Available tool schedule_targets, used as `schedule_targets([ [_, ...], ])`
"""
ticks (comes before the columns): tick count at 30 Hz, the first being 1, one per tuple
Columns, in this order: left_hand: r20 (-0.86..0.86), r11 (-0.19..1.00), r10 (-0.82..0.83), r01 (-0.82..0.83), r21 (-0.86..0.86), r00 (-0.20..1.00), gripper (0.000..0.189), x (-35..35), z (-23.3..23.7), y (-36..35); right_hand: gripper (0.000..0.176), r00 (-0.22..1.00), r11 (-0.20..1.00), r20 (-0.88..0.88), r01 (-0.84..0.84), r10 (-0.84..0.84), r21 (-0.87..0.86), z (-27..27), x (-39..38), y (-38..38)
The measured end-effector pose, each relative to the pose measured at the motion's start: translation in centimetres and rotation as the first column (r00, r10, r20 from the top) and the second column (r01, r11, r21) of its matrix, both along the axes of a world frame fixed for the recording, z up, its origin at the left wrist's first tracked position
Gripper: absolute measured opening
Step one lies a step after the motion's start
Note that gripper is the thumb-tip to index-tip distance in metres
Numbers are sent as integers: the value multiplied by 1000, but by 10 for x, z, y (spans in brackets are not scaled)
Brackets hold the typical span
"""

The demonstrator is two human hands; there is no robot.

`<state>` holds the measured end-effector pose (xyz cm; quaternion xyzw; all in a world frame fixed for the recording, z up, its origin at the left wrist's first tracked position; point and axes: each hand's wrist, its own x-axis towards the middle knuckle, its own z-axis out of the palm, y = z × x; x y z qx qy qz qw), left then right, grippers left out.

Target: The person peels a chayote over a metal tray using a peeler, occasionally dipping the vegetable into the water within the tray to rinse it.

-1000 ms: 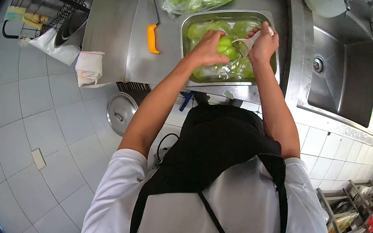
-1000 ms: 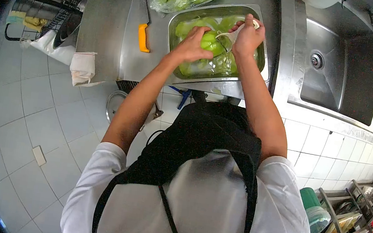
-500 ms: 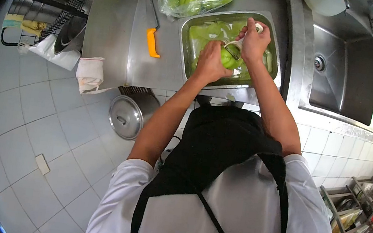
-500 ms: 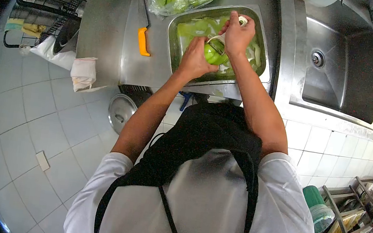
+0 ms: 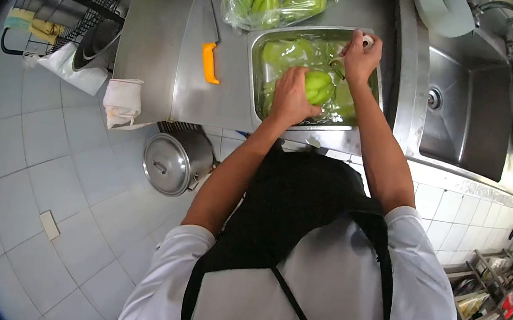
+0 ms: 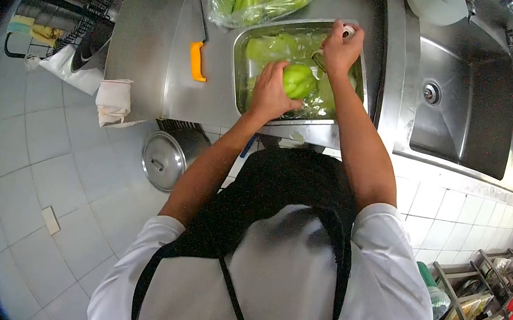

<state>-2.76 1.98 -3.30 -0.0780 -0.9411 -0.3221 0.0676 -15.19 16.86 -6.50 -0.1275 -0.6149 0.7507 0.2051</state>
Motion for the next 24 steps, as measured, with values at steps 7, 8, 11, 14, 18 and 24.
schedule_targets([
  [7, 23, 1000, 6, -7, 28, 1000, 82, 4, -4, -2, 25, 998, 994, 10, -64, 63, 86, 19, 17, 5],
  [8, 54, 999, 4, -6, 40, 999, 82, 5, -5, -4, 25, 999, 999, 3, -51, 51, 16, 31, 17, 6],
  [11, 123, 997, -18, 9, 74, 992, 84, -6, 0, -9, 24, 999, 992, -8, -45, 44, -116, 53, 17, 3],
  [14, 179, 994, -41, 22, 104, 983, 85, -10, 6, -11, 23, 996, 964, -40, -90, 82, -249, 53, 22, -5],
  [18, 198, 996, -34, 17, 86, 980, 86, -10, 7, -10, 22, 993, 938, -10, -117, 120, -326, 43, 30, -17],
  [24, 217, 995, -13, -7, 95, 976, 88, -10, 6, -9, 24, 1000, 995, 7, 21, -20, -99, 24, 7, 0],
])
